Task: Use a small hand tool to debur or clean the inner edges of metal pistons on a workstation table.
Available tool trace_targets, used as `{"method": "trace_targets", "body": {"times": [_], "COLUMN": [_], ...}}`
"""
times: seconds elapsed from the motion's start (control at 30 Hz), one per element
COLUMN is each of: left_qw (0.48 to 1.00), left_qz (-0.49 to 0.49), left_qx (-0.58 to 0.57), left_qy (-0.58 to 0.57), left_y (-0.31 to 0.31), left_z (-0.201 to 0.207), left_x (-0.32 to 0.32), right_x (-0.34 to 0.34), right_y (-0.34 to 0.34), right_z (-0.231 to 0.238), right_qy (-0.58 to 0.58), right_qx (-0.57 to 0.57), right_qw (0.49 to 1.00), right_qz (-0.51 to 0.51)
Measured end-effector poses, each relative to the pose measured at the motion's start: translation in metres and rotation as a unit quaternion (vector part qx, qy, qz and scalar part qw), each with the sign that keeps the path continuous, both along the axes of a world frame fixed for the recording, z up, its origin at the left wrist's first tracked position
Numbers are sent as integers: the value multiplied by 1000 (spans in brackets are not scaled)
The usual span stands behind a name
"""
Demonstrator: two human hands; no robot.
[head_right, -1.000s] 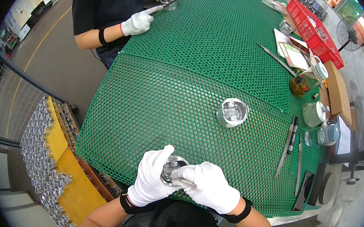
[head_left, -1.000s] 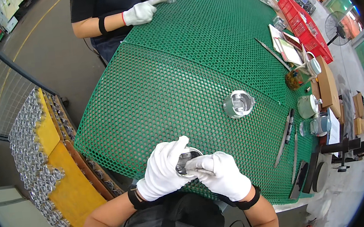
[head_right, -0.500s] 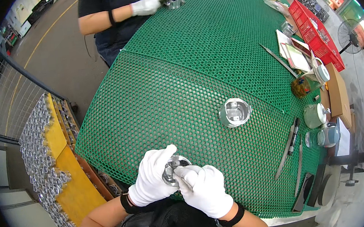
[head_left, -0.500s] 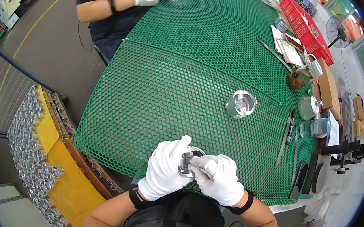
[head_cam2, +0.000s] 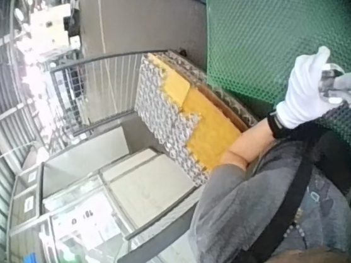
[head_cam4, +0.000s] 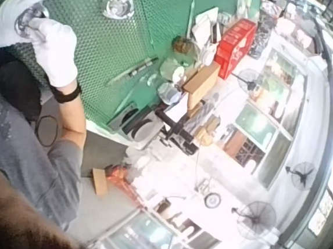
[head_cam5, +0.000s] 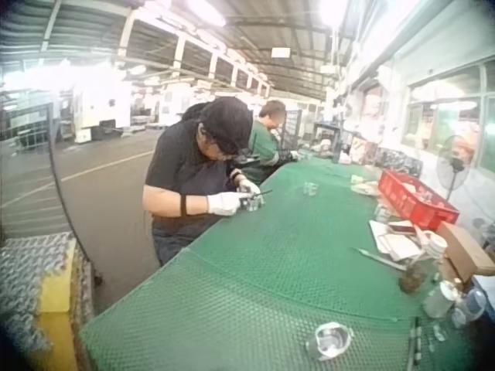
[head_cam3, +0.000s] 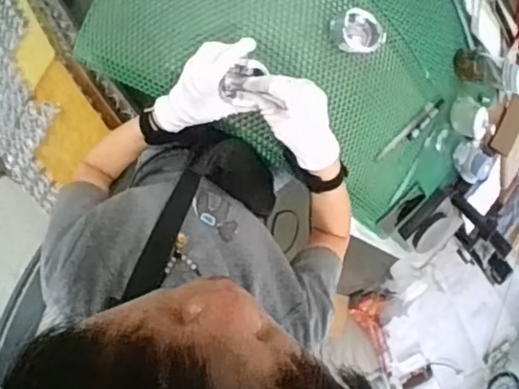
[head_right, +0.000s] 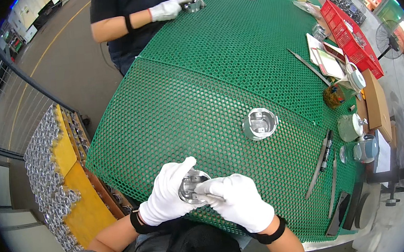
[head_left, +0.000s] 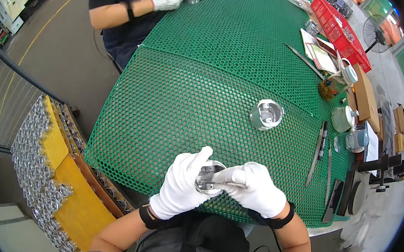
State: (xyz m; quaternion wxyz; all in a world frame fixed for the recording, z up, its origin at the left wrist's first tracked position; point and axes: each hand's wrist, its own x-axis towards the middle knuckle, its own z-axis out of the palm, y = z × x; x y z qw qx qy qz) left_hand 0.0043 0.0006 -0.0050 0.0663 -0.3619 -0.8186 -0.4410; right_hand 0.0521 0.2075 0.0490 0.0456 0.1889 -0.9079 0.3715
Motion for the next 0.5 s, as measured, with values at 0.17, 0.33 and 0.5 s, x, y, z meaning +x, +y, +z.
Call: {"method": "trace_targets", "body": {"times": [0.17, 0.33, 0.5], "left_qw": [998, 996, 996], "left_qz": [-49, -60, -50], "left_qx": [39, 53, 51], "left_qy": [-26, -40, -52], "left_y": [-3, -4, -6], "left_z": [3, 0, -2], "left_x": [-6, -8, -7], "right_x": [-17, -34, -20], "right_y": [13, 15, 5], "right_z": [6, 12, 6], "right_qy": [-35, -59, 59], "right_qx": [2, 65, 93], "right_qw": [998, 987, 988], "right_qz": [58, 131, 108]}}
